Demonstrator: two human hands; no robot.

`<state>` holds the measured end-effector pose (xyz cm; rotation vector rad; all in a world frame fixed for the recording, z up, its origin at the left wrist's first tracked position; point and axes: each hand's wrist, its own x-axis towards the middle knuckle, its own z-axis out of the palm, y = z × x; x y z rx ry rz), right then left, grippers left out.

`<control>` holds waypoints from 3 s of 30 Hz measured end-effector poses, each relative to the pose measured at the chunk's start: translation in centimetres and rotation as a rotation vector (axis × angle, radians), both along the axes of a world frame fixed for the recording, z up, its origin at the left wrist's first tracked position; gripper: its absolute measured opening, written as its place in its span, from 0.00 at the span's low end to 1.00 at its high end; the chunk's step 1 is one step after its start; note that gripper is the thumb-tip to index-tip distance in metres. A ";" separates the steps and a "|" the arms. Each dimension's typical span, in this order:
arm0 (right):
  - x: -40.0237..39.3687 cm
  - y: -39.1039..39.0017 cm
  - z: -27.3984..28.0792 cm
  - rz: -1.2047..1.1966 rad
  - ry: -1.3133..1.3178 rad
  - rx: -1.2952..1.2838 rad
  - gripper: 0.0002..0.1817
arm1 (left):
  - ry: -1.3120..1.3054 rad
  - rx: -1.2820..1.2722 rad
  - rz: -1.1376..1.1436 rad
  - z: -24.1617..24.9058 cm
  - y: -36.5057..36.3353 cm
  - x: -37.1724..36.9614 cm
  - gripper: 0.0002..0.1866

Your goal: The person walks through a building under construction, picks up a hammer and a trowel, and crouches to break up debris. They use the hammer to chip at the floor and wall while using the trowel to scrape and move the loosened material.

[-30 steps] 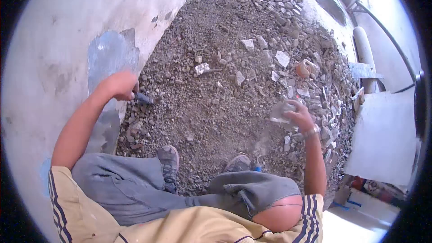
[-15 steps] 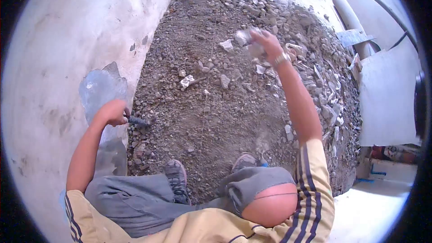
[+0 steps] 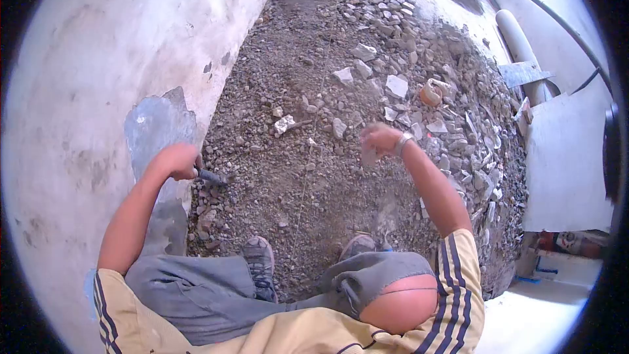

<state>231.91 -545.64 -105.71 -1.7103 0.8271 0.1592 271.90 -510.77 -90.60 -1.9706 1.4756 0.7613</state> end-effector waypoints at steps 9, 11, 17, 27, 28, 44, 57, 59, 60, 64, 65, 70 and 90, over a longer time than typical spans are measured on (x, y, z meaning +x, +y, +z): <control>-1.6 -5.7 6.6 -0.717 -0.627 0.174 0.17 | -0.003 0.026 0.067 1.9 -0.4 -1.6 0.18; -4.9 -2.0 4.6 -0.588 -0.517 0.073 0.11 | -0.017 -0.002 0.044 1.0 0.3 -1.2 0.18; -18.3 16.7 -0.4 0.079 0.392 -0.545 0.21 | -0.073 0.115 -0.050 0.4 0.5 -1.0 0.19; -23.3 26.8 -5.2 -0.142 0.643 -0.235 0.27 | -0.043 -0.433 -0.150 4.7 -1.8 0.9 0.24; -23.3 26.9 -4.8 -0.191 0.566 -0.271 0.26 | -0.015 -0.460 -0.142 4.0 -2.2 0.7 0.24; -28.4 21.2 5.4 -0.667 0.404 -0.313 0.28 | -0.123 -0.163 -0.187 -2.7 -12.9 -7.1 0.16; -36.3 16.1 1.8 -0.641 0.696 -0.518 0.37 | -0.135 -0.179 -0.019 -2.0 -10.1 -5.6 0.24; -36.7 17.6 2.3 -0.688 0.700 -0.529 0.35 | -0.062 -0.230 0.023 -3.1 -9.3 -3.6 0.24; -36.7 18.2 2.8 -0.719 0.682 -0.530 0.34 | 0.010 -0.291 0.052 -4.9 -7.7 1.2 0.23; -37.9 18.7 3.0 -1.042 0.430 -0.565 0.32 | 0.264 -0.236 0.643 -2.4 -8.4 1.8 0.24; -38.7 18.1 2.5 -1.146 0.331 -0.574 0.31 | 0.232 -0.292 0.640 -1.7 -8.6 0.5 0.24; -44.4 12.2 0.9 -1.037 0.661 -0.571 0.35 | 0.321 -0.626 0.725 -2.6 -7.4 -2.6 0.23; -51.0 -9.2 -3.0 -0.511 0.862 -0.742 0.32 | 1.126 -0.480 0.155 7.9 -19.7 -37.9 0.28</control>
